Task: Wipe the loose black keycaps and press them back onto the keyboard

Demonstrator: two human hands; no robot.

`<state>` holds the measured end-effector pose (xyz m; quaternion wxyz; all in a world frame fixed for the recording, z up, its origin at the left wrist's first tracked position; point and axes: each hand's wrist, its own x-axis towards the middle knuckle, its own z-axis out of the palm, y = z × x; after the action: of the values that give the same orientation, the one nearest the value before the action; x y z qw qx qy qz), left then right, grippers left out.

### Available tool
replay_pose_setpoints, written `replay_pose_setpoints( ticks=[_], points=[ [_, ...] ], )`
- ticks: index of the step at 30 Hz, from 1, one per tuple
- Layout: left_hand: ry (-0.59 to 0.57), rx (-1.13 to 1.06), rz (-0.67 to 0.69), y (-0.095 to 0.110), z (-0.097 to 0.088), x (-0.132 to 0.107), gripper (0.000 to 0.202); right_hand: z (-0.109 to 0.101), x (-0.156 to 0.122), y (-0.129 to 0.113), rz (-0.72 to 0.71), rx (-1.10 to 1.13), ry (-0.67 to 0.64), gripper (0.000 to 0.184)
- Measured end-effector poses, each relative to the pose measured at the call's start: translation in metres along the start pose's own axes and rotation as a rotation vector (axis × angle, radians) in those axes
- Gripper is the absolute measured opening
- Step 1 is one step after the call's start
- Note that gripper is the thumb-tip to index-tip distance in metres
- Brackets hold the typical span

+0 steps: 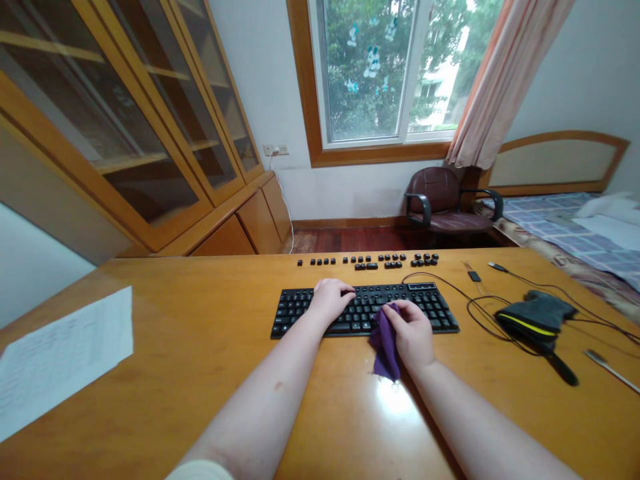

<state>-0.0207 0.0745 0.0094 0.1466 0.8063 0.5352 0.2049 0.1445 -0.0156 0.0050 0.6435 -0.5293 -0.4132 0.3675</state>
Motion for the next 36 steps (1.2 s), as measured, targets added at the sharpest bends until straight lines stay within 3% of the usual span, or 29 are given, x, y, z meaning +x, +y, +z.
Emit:
replay_pose_setpoints(
  ticks=[11,17,22,28,32,36],
  points=[
    [0.002,-0.024,0.036,-0.003,-0.001,0.001,0.023,-0.001,0.001,0.002,-0.013,-0.012,-0.009,0.02],
    [0.014,0.044,-0.043,0.0,0.006,0.001,0.03,0.0,0.001,0.004,-0.018,-0.016,-0.015,0.019],
    [-0.083,0.087,-0.171,0.004,0.006,0.007,0.037,0.0,0.001,0.004,-0.025,-0.013,-0.015,0.019],
    [-0.128,0.066,-0.197,0.001,0.002,0.011,0.036,0.0,0.002,0.006,-0.016,-0.006,-0.014,0.021],
    [-0.095,0.073,-0.169,-0.001,-0.002,0.011,0.038,0.0,0.002,0.009,-0.007,0.011,-0.021,0.02],
    [-0.048,0.15,-0.218,-0.004,-0.006,0.026,0.037,-0.001,0.001,0.01,0.003,0.015,-0.027,0.021]
  ],
)
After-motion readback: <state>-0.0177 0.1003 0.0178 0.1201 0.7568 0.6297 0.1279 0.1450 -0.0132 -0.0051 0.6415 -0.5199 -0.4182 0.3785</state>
